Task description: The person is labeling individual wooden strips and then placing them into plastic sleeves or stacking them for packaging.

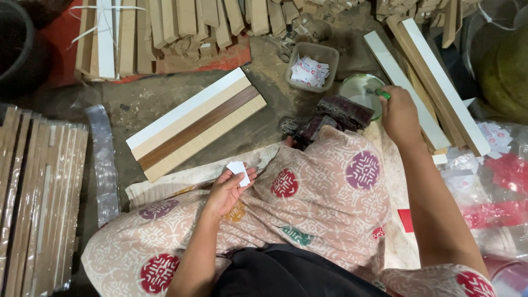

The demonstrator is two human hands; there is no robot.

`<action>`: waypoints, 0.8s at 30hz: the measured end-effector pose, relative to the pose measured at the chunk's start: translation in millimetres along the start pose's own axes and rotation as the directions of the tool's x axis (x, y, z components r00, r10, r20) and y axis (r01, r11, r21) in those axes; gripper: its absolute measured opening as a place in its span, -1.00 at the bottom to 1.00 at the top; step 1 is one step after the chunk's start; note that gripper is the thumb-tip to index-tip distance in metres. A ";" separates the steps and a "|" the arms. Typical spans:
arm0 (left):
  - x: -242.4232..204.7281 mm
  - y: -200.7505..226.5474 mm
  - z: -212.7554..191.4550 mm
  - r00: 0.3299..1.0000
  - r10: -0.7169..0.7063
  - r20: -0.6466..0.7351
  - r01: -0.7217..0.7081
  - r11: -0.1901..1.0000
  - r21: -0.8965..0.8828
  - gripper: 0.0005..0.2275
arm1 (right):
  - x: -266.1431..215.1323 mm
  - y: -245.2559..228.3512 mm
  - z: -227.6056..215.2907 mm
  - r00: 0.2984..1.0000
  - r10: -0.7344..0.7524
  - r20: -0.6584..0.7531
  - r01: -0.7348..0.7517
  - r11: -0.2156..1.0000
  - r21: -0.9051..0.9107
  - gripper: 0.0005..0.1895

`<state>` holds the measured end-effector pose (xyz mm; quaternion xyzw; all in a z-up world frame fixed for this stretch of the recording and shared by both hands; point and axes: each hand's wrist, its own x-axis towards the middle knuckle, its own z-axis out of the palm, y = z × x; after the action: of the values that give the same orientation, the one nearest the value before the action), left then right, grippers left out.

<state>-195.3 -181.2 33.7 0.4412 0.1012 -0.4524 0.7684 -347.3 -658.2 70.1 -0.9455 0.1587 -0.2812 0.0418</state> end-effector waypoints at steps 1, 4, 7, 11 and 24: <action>-0.5 0.3 0.1 1.000 0.000 0.004 0.000 1.000 0.015 -0.60 | -2.1 -0.3 -0.1 0.999 -0.049 -0.004 0.048 0.997 -0.055 -0.80; 0.1 -2.5 -3.1 1.000 0.004 0.009 -0.004 1.000 0.027 -0.55 | 0.2 -3.8 -3.5 0.980 -0.200 -0.011 0.195 0.966 -0.172 -0.87; 5.0 -3.1 -10.9 1.000 0.005 0.000 -0.005 1.000 0.011 -0.58 | 16.6 -23.1 -16.5 0.935 -0.351 -0.059 0.330 0.917 -0.224 -0.86; 18.3 -1.6 -37.3 0.999 0.019 -0.051 -0.025 0.992 -0.120 -0.69 | 42.5 -54.2 -25.1 0.973 -0.214 -0.086 0.227 0.956 0.187 -0.63; -25.7 102.1 -58.8 0.891 0.279 -0.358 -0.372 0.901 -0.224 -0.62 | 107.5 -316.6 9.2 0.860 0.300 0.412 -0.373 -0.178 0.910 -0.80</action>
<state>-115.4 -99.7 73.2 0.4027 0.2115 -0.2192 0.8631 -169.7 -393.6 171.4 -0.5409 0.1464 -0.2597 0.7865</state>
